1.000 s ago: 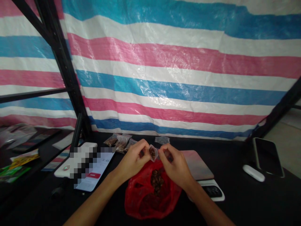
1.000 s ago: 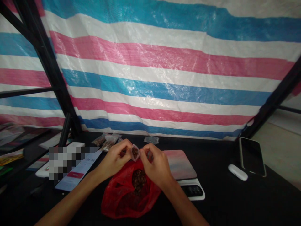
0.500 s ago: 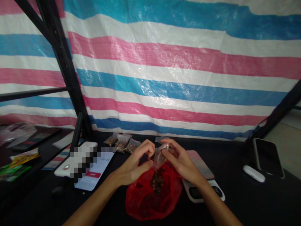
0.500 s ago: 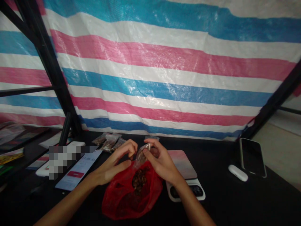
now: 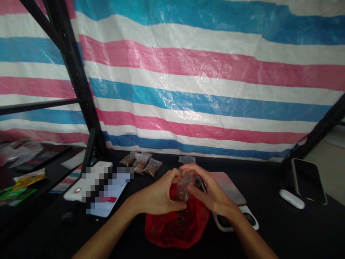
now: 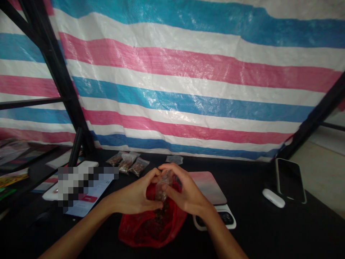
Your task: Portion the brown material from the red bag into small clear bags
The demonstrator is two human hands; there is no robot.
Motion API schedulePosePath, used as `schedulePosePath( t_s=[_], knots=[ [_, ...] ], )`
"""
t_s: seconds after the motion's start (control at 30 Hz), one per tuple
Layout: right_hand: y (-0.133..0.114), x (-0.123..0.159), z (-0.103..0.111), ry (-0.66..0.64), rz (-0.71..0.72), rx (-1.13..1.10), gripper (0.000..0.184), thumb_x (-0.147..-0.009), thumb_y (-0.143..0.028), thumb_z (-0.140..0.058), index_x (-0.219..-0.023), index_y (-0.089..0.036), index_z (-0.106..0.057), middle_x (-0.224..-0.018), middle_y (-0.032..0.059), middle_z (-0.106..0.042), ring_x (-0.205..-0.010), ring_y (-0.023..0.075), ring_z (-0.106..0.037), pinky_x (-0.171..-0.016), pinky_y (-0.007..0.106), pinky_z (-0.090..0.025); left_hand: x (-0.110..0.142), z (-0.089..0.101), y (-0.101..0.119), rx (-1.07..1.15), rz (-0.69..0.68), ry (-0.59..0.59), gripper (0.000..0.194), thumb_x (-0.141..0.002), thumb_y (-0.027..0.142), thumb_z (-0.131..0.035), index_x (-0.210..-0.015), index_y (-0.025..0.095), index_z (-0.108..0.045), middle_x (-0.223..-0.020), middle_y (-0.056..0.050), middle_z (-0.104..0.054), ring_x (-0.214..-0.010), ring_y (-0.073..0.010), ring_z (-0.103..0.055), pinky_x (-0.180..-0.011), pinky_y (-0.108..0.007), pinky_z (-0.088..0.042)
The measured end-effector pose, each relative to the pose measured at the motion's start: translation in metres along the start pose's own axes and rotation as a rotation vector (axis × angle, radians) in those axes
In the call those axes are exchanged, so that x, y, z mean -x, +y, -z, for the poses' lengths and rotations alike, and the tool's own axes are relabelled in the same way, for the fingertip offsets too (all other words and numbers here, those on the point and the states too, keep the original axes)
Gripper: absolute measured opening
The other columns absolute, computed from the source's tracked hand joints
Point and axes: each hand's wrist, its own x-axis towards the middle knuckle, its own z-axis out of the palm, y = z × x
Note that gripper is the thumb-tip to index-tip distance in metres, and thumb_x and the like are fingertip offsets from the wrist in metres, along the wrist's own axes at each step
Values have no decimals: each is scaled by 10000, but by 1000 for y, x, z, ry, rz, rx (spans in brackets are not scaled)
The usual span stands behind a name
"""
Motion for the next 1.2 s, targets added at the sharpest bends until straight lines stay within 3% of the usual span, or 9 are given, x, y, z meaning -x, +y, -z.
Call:
schedulePosePath(
  t_s=[0.17,0.33,0.5,0.6,0.7,0.87,0.97,1.1,1.2],
  knots=[
    [-1,1,-2,76,5,-27,311,-933,-267,-606,-1243,-260,-583,-1009,33,-655,-877,182,-641,-793,300,-534,1,3,1,-35,-8,2,364,-749,175,-741,-1052,213,-541,-1108,-49,-623,-1063,-236,-609,-912,-361,-482],
    [3,1,-5,109,7,-46,385,-912,-264,-645,-1287,-260,-559,-1029,43,-659,-896,190,-645,-805,313,-538,-1,0,2,214,4,-80,300,-829,199,-695,-1072,200,-519,-1050,-45,-677,-925,-179,-655,-776,-283,-487],
    [6,-1,-6,221,55,-63,314,-925,-254,-641,-1234,-259,-587,-853,-2,-641,-699,143,-615,-663,265,-516,-2,0,3,315,82,-157,286,-851,295,-712,-1028,192,-512,-885,-6,-670,-743,-133,-611,-675,-248,-443],
    [9,-4,-5,284,70,-54,275,-930,-256,-637,-1202,-258,-597,-860,1,-654,-710,141,-629,-660,257,-508,-2,8,5,175,16,-85,367,-813,309,-752,-1090,203,-535,-1022,-33,-633,-972,-189,-606,-881,-324,-467],
    [13,-7,-3,400,50,-40,229,-933,-289,-632,-1158,-252,-603,-905,10,-651,-737,144,-633,-682,263,-513,2,22,5,-78,7,-20,493,-764,331,-783,-1169,224,-523,-1210,-59,-542,-1166,-238,-502,-1059,-398,-379],
    [27,-10,1,597,-7,22,220,-930,-326,-627,-1129,-250,-570,-1066,33,-607,-804,148,-635,-743,293,-521,6,38,-5,-156,102,-182,470,-704,186,-708,-1111,226,-478,-1048,13,-486,-896,-150,-483,-780,-258,-434],
    [35,-11,1,604,9,94,182,-926,-306,-631,-1087,-249,-567,-1082,41,-595,-893,170,-639,-782,302,-528,4,39,-11,-8,85,-244,338,-730,109,-598,-1028,213,-475,-932,38,-479,-796,-119,-463,-675,-223,-389],
    [39,-12,0,522,54,220,56,-938,-239,-591,-993,-239,-596,-995,40,-600,-917,186,-618,-779,299,-525,1,38,-11,117,40,-196,242,-766,90,-571,-976,192,-509,-924,29,-506,-786,-114,-479,-682,-231,-382],
    [39,-12,1,444,74,317,70,-945,-187,-547,-942,-233,-599,-947,37,-621,-895,192,-612,-817,321,-503,-2,38,-8,167,22,-159,252,-782,100,-605,-1012,186,-546,-952,15,-541,-807,-119,-504,-680,-233,-378]
  ],
)
